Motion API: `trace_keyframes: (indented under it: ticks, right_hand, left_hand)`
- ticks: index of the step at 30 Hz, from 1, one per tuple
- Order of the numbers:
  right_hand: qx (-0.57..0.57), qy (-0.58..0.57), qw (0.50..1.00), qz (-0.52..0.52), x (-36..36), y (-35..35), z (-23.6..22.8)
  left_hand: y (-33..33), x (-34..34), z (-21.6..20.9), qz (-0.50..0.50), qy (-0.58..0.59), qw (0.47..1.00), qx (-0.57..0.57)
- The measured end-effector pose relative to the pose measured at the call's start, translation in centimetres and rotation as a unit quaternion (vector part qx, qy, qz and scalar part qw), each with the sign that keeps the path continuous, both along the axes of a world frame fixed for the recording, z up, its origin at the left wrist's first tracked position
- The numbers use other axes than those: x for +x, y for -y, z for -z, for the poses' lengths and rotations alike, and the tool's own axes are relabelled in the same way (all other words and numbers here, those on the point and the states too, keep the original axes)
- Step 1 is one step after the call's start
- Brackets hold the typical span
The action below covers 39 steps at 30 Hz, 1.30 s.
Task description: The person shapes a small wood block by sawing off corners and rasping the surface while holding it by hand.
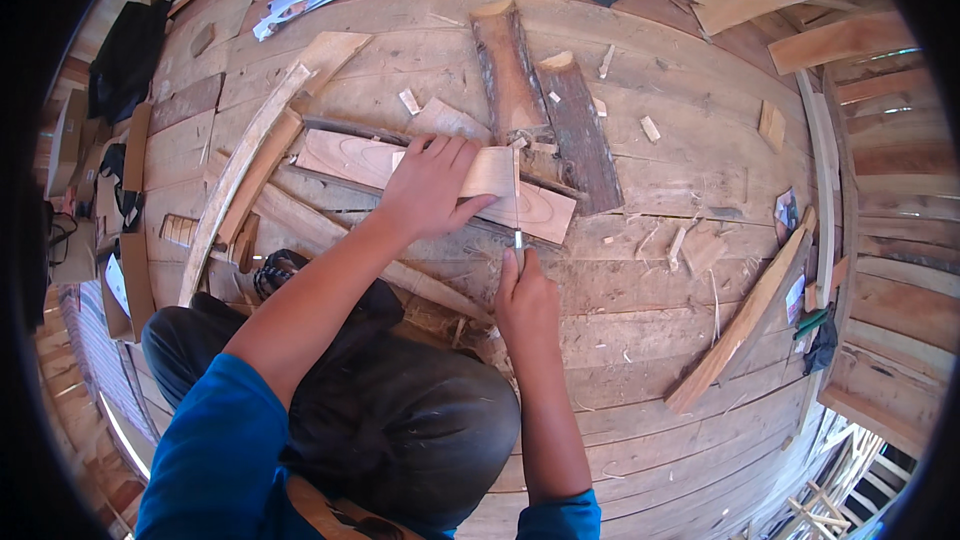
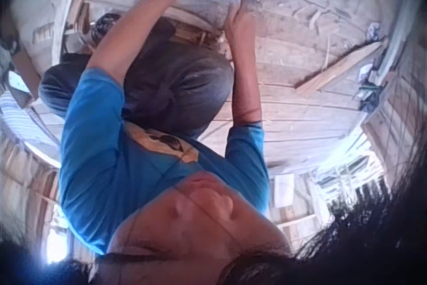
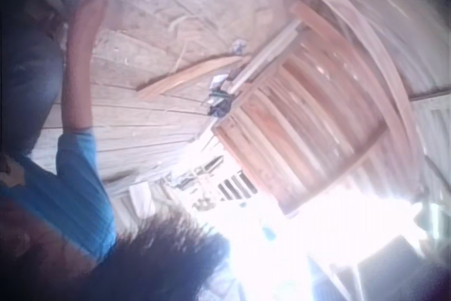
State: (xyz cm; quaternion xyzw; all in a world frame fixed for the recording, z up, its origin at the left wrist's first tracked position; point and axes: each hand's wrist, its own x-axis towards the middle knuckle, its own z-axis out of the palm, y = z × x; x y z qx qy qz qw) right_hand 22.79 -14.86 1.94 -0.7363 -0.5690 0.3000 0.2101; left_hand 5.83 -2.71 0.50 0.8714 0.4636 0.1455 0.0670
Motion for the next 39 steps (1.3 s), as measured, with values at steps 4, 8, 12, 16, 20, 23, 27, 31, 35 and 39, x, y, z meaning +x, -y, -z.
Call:
trace_keyframes:
  ticks: [4, 8, 12, 16, 20, 23, 27, 31, 35, 39]
  right_hand:
    - [-0.013, 0.018, 1.0, 0.005, 0.2, 0.5, -0.3]
    - [0.001, 0.027, 1.0, -0.007, -0.2, 0.5, -0.5]
    - [-0.005, -0.012, 1.0, 0.019, -0.4, 1.3, -0.8]
    - [-0.016, 0.011, 1.0, 0.018, -0.2, 0.7, -0.4]
    - [0.009, 0.011, 1.0, 0.005, -0.2, -1.0, -0.5]
    - [-0.005, 0.008, 1.0, 0.005, 0.0, 0.0, -0.1]
    - [-0.037, 0.011, 0.999, 0.006, 1.2, 3.4, -0.8]
    - [-0.054, -0.005, 0.999, 0.009, 1.3, 4.2, -1.0]
    - [0.0, 0.012, 1.0, -0.001, 0.4, -0.4, 0.4]
    - [-0.009, 0.02, 1.0, 0.011, 0.2, -0.9, 0.6]
  left_hand:
    - [0.0, 0.1, 0.1, 0.003, 0.01, 1.0, 0.012]
    - [0.2, 0.0, 0.0, -0.011, -0.002, 1.0, 0.006]
    - [-0.1, 0.7, 0.0, -0.021, -0.004, 1.0, -0.002]
    - [-0.2, 0.6, 0.3, -0.012, -0.005, 1.0, -0.001]
    - [-0.1, 0.4, 0.4, -0.022, -0.016, 1.0, -0.009]
    - [-0.1, 0.5, 0.5, 0.003, -0.021, 1.0, 0.007]
    - [-0.4, 1.0, 0.2, -0.042, -0.029, 0.998, -0.032]
    - [-0.3, 0.6, 0.4, -0.015, -0.011, 1.0, -0.007]
    - [-0.3, 0.9, 0.4, -0.019, -0.007, 1.0, -0.005]
    - [-0.3, 0.8, 0.8, -0.016, -0.018, 1.0, 0.017]
